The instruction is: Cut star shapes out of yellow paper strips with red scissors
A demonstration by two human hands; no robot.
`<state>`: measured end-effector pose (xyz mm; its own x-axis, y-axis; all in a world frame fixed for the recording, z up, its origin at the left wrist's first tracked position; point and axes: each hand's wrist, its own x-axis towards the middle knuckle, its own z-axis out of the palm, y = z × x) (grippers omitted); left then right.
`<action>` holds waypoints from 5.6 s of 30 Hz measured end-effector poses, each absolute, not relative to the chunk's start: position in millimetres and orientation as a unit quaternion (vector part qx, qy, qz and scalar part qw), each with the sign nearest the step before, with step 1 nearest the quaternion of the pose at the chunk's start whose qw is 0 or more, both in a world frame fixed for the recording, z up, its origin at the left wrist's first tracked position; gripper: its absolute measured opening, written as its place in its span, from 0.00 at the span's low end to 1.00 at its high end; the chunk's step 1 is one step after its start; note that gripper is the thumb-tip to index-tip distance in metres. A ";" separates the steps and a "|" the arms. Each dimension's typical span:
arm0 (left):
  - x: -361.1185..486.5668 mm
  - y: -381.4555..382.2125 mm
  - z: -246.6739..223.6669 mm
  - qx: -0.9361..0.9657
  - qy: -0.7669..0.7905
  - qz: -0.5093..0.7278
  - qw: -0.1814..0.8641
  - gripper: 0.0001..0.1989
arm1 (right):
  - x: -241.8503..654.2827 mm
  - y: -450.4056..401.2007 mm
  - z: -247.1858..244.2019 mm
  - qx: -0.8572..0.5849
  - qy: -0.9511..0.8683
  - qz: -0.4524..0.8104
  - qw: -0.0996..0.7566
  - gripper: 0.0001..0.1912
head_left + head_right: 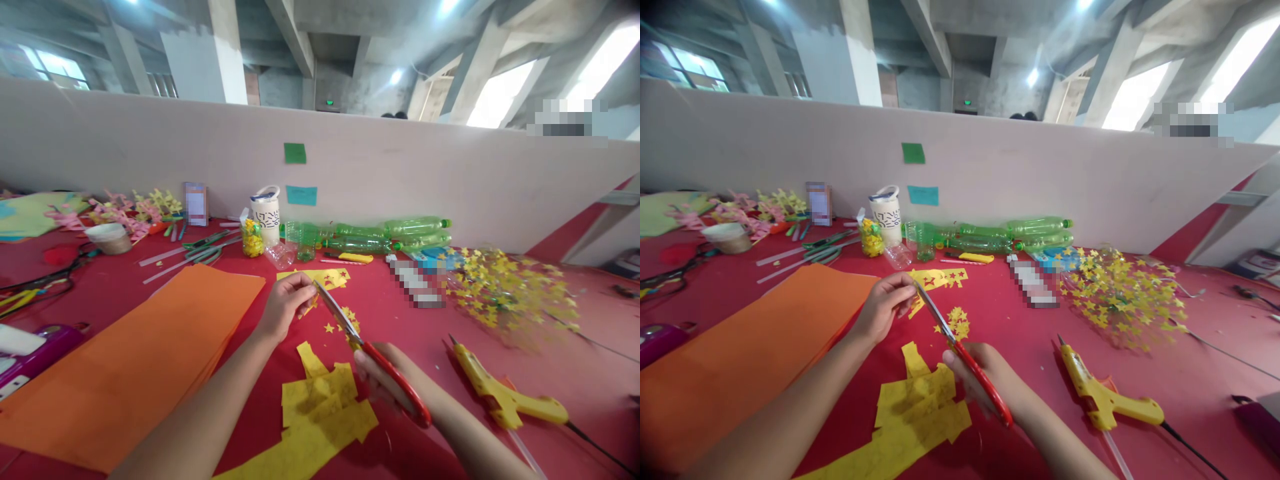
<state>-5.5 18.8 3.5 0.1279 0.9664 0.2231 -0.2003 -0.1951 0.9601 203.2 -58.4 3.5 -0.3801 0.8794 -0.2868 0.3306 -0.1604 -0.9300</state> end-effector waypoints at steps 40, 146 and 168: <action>1.0 16.5 1.9 0.545 0.337 0.570 0.515 0.07 | 194.3 -60.6 -7.6 -0.512 -0.579 0.582 0.254 0.29; -19.3 -31.2 -6.0 0.832 0.417 0.061 0.361 0.11 | 217.2 -20.4 -50.2 -0.477 -0.370 0.484 0.634 0.18; 0.2 -19.7 -7.2 0.837 0.421 0.082 0.341 0.07 | 216.0 -26.4 -30.0 -0.562 -0.483 0.508 0.439 0.12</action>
